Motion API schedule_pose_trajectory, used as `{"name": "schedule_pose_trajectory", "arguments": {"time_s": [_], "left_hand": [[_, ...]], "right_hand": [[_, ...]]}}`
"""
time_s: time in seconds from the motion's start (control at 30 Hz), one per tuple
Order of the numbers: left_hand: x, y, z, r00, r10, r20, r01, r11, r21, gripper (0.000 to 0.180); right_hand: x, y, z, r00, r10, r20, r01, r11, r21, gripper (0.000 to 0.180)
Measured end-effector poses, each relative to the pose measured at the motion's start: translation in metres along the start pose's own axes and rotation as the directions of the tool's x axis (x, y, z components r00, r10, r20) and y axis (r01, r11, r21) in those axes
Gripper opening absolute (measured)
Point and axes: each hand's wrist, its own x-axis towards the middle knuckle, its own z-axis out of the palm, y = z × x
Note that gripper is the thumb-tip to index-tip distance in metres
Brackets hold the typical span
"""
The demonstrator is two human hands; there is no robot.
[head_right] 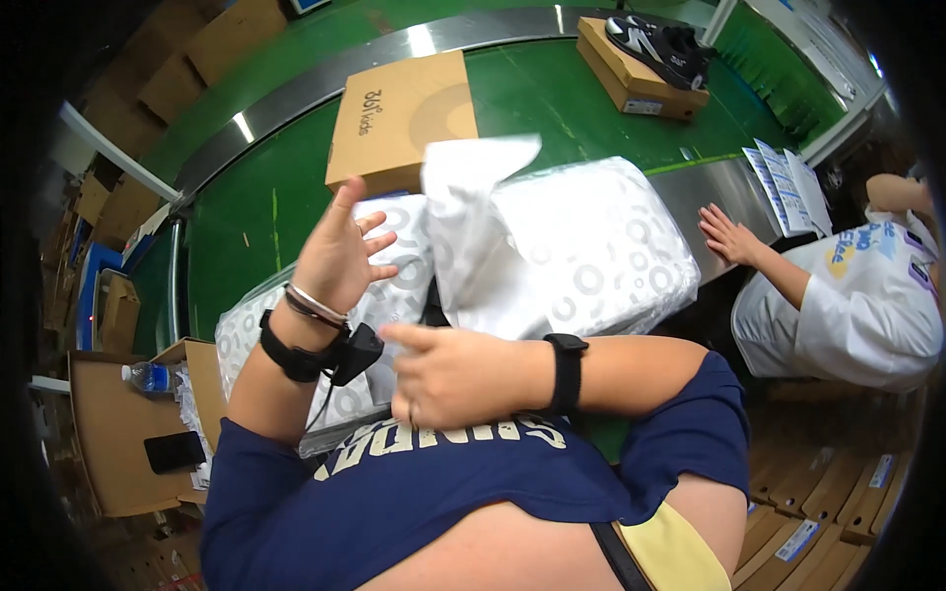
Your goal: Packing shoes into boxes on a conveyor belt in a factory setting.
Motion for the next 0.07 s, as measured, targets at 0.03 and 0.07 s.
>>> {"name": "schedule_pose_trajectory", "arguments": {"time_s": [0.03, 0.07], "left_hand": [[0.008, -0.004, -0.004, 1.0, -0.004, -0.011, 0.005, 0.995, 0.096, 0.113], [0.015, -0.007, -0.009, 0.999, -0.007, -0.037, 0.014, 0.983, 0.184, 0.112]], "right_hand": [[0.0, 0.007, -0.003, 0.967, 0.02, -0.253, -0.004, 0.998, 0.061, 0.011], [-0.002, 0.02, -0.015, 0.871, 0.047, -0.488, 0.021, 0.991, 0.133, 0.019]]}}
